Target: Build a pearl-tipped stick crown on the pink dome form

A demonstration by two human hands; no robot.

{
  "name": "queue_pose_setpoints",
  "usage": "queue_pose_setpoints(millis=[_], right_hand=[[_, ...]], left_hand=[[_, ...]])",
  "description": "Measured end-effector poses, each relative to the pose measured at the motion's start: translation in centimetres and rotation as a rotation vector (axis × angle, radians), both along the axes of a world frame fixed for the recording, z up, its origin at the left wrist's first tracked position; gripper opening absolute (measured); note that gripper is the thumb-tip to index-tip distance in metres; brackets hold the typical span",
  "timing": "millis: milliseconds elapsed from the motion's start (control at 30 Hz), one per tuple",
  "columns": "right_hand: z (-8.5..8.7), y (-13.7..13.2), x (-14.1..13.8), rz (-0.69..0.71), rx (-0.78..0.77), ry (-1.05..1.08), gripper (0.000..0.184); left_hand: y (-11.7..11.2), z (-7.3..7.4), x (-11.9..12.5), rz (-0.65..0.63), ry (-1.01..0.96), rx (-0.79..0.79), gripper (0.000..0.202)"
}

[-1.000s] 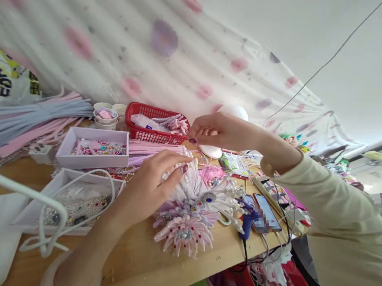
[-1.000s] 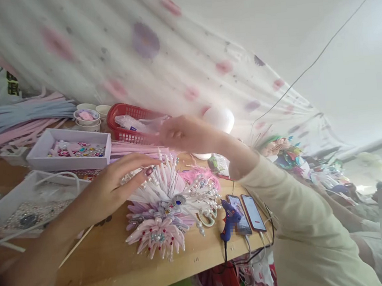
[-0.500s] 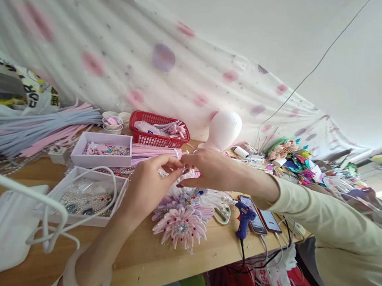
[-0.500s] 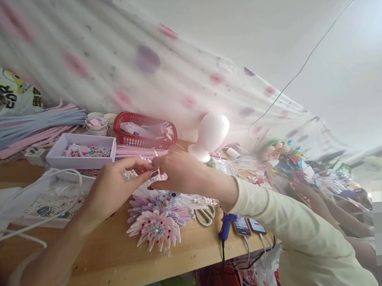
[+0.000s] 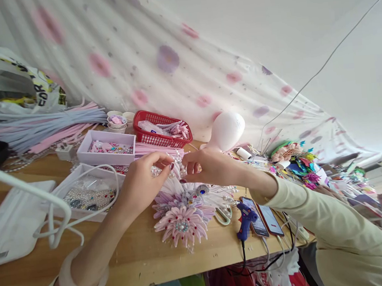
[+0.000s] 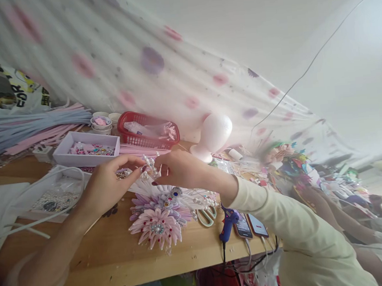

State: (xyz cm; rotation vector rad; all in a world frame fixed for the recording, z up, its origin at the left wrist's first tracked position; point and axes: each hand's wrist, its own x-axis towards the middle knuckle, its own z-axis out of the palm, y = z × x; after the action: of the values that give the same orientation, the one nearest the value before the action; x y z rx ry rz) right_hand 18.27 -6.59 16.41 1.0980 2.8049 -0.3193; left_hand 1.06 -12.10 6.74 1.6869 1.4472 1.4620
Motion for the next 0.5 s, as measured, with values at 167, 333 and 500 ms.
queue_pose_setpoints(millis=[167,333,500], right_hand=[[-0.4,-0.1,-0.5,0.034,0.050,-0.009,0.004],[0.1,0.0,-0.7,0.020,0.031,-0.051,0.012],[-0.5,0.2,-1.4,0.030,0.041,-0.062,0.014]], left_hand=[[0.3,0.2,-0.3,-0.002,-0.028,0.007,0.014],[1.1,0.3,-0.2,-0.094,-0.079,0.003,0.016],[1.6,-0.1,0.0,-0.144,-0.235,-0.048,0.012]])
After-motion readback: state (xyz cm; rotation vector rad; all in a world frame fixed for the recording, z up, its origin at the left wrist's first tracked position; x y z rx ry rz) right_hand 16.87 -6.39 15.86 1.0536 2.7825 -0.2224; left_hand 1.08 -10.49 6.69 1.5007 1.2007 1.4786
